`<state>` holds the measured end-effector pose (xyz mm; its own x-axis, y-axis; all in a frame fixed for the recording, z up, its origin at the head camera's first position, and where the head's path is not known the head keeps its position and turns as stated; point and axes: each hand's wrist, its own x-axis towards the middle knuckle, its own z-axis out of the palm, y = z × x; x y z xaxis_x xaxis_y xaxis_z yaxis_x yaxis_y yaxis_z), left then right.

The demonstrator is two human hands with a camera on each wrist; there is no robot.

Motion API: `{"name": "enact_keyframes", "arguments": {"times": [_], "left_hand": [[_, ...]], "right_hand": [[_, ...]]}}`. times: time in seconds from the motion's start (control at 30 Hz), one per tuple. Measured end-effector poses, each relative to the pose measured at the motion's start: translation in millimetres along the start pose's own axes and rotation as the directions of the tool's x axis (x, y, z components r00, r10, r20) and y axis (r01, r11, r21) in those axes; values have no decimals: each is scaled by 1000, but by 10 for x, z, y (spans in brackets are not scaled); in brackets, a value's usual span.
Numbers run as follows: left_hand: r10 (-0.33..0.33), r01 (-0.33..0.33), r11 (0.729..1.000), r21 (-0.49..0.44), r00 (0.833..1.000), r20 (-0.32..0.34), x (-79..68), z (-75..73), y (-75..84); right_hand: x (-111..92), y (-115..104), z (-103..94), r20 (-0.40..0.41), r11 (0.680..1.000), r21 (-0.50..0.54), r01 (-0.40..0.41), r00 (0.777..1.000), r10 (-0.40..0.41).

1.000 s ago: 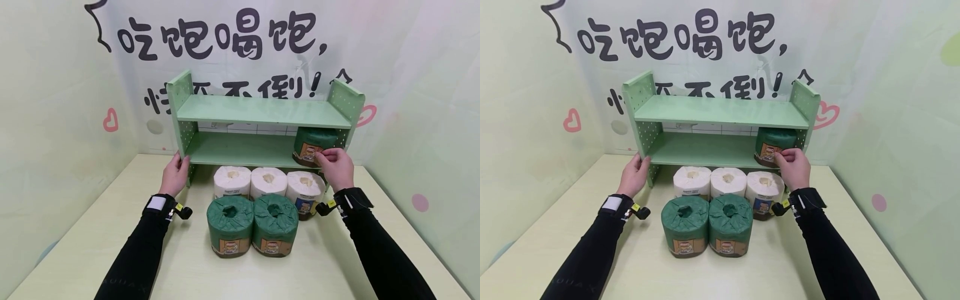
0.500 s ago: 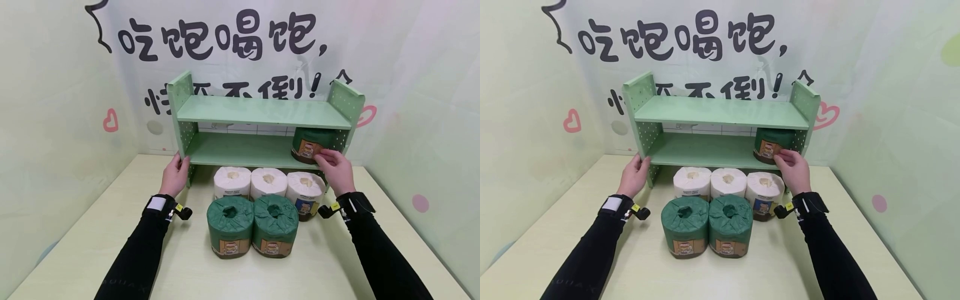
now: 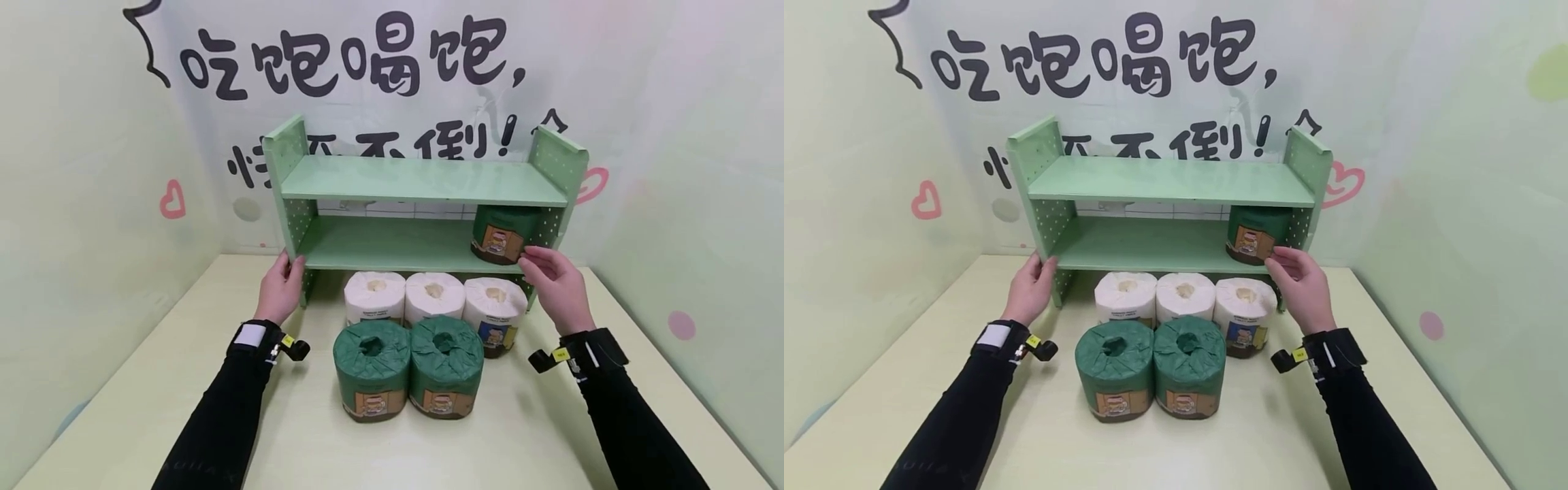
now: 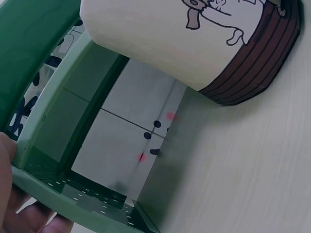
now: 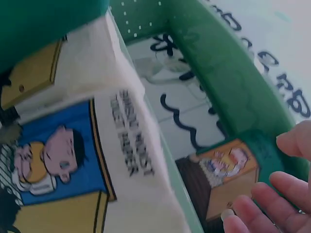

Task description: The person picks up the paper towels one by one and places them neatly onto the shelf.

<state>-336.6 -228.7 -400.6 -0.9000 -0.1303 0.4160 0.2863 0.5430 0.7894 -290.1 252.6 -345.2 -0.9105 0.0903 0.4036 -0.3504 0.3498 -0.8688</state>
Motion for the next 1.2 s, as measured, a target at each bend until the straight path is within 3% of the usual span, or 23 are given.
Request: {"name": "enact_keyframes", "arguments": {"times": [0.43, 0.67, 0.8, 1.03, 1.2], "left_hand": [[-13, 13, 1000, -20, 1000, -9, -41, -2, 6], [0, 0, 1000, -19, 1000, -11, -22, -8, 38], [1, -1, 1000, -13, 1000, -16, -22, -12, 22], [-7, 7, 1000, -13, 1000, -19, -32, -17, -15], [3, -3, 1000, -18, 1000, -9, -23, -3, -10]], "right_hand": [[-242, -291, 40, 162, 994, -27, 106, 982, -100], [-339, -378, 49, 256, 990, 57, 129, 956, -139], [-397, -408, 115, 350, 987, 102, 126, 924, -154], [-541, -376, 288, 522, 980, 142, 139, 831, -193], [-699, -292, 370, 569, 982, 122, 143, 801, -187]]}}
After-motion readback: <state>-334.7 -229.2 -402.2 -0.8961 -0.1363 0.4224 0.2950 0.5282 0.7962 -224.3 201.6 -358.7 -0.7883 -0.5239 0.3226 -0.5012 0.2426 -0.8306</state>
